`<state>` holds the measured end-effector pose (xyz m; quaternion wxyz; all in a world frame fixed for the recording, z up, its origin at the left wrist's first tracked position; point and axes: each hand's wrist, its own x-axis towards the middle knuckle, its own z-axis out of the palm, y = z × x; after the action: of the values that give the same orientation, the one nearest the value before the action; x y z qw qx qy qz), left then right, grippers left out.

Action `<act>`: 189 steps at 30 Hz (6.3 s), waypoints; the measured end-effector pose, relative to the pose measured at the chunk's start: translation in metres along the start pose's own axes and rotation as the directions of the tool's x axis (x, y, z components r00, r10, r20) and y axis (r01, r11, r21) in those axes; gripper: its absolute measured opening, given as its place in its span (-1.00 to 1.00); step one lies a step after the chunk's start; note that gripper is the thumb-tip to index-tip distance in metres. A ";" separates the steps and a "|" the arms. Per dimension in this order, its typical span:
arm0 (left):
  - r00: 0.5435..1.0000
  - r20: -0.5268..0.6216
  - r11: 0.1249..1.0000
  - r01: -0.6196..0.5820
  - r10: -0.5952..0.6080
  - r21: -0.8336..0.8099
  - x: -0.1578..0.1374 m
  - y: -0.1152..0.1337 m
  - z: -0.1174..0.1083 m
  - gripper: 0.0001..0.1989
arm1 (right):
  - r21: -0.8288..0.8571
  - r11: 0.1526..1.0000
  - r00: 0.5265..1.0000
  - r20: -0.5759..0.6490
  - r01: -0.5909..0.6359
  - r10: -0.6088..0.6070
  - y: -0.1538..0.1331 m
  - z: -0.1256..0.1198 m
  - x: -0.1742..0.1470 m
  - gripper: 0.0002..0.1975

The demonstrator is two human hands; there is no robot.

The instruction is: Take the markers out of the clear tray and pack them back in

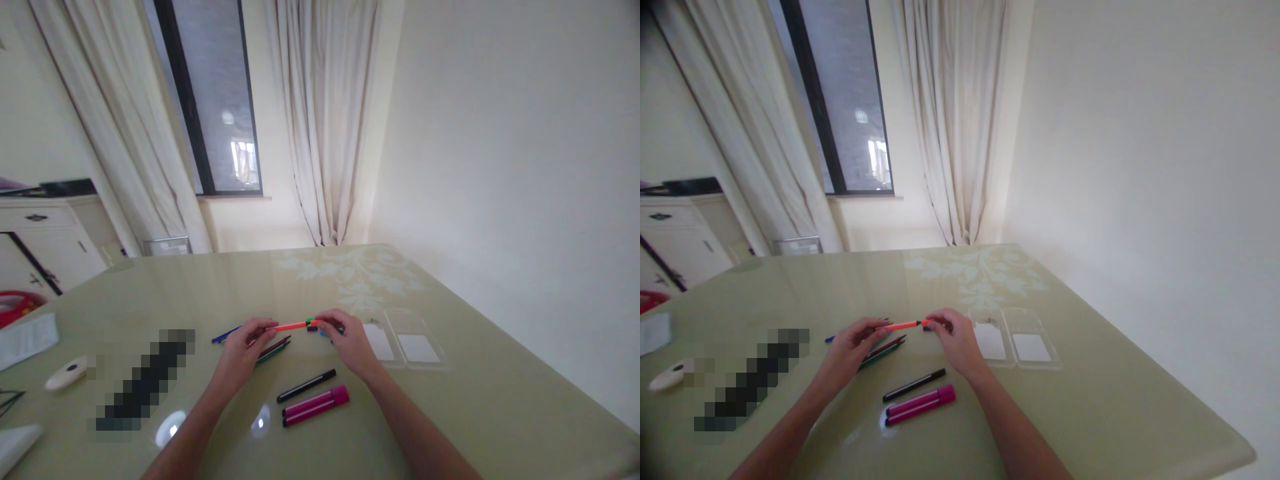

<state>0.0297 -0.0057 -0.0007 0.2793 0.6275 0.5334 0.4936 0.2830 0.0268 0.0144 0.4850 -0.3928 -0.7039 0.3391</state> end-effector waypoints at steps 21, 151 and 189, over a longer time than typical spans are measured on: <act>0.954 0.290 0.952 -0.154 0.074 0.266 -0.021 0.024 0.029 -0.79 | -0.216 0.974 0.997 -0.006 -0.073 0.074 0.021 -0.013 0.006 -0.75; 0.988 0.125 0.956 -0.121 0.091 0.266 -0.013 0.016 0.016 -0.74 | 0.037 0.995 0.993 0.086 -0.089 0.085 0.002 -0.005 -0.006 -0.86; 1.000 0.027 0.896 0.001 -0.014 0.444 0.004 -0.007 -0.029 -0.65 | -0.233 0.971 0.984 0.148 -0.059 0.095 0.011 -0.022 -0.004 -0.90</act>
<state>-0.0003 -0.0051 0.0051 0.1385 0.6799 0.6302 0.3485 0.3076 0.0311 0.0099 0.3658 -0.4448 -0.7586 0.3048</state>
